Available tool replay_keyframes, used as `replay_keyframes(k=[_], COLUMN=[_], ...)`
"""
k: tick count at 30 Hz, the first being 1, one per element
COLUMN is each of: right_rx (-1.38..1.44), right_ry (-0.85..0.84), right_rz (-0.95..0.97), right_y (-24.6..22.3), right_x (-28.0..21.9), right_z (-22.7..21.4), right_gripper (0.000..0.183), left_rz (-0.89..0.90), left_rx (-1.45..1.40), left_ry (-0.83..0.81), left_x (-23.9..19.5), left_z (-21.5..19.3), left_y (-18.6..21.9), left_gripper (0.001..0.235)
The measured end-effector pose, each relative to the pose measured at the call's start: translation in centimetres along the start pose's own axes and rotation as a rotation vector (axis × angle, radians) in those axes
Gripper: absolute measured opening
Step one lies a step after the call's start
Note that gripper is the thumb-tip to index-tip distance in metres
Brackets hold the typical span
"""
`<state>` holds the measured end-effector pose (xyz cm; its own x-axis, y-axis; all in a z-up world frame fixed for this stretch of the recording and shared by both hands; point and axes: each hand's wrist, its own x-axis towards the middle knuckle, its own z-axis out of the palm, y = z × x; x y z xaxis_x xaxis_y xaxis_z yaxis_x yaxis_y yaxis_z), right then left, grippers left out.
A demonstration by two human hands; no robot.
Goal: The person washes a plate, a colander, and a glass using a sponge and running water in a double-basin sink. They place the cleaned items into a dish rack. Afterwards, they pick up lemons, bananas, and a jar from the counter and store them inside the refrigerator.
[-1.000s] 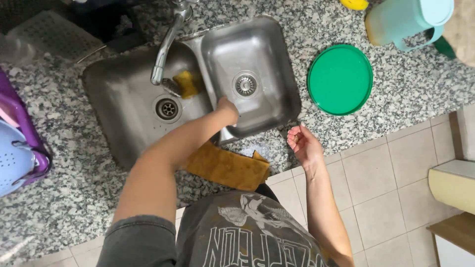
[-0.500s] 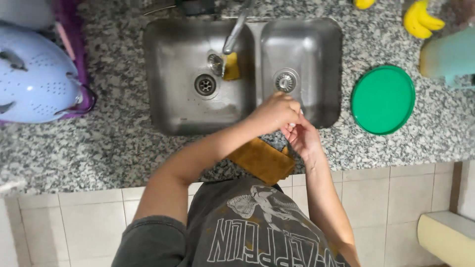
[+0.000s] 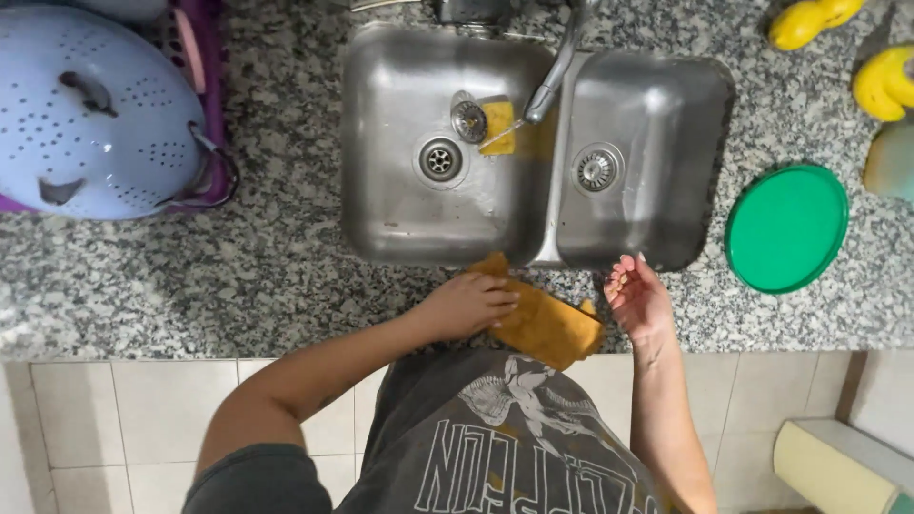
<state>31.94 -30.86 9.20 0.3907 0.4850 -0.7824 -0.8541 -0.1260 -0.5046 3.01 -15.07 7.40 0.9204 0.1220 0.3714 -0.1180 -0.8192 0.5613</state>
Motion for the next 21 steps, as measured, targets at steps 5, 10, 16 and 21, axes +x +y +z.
replay_keyframes(k=[5,10,16,21], right_rx=[0.008,-0.031,-0.021,-0.022], right_ry=[0.073,0.101,0.071,0.073], right_rz=[-0.006,0.003,-0.015,-0.056], right_y=[0.8,1.5,1.2,1.5], right_x=[-1.2,-1.8,-2.0,-2.0], right_z=[-0.5,1.0,3.8,2.2], right_gripper=[0.024,0.025,0.025,0.027], left_rz=[-0.233,-0.772,-0.723,-0.597], left_rx=[-0.202,0.019,0.461,0.500], left_ry=[-0.195,-0.267,-0.600,-0.746], left_x=[-1.1,-3.7,-8.0,-8.0], left_z=[-1.6,-3.9,2.7,4.2], left_y=[-1.2,-13.0,-19.9,-19.4], left_gripper=[0.024,0.011,0.012,0.011])
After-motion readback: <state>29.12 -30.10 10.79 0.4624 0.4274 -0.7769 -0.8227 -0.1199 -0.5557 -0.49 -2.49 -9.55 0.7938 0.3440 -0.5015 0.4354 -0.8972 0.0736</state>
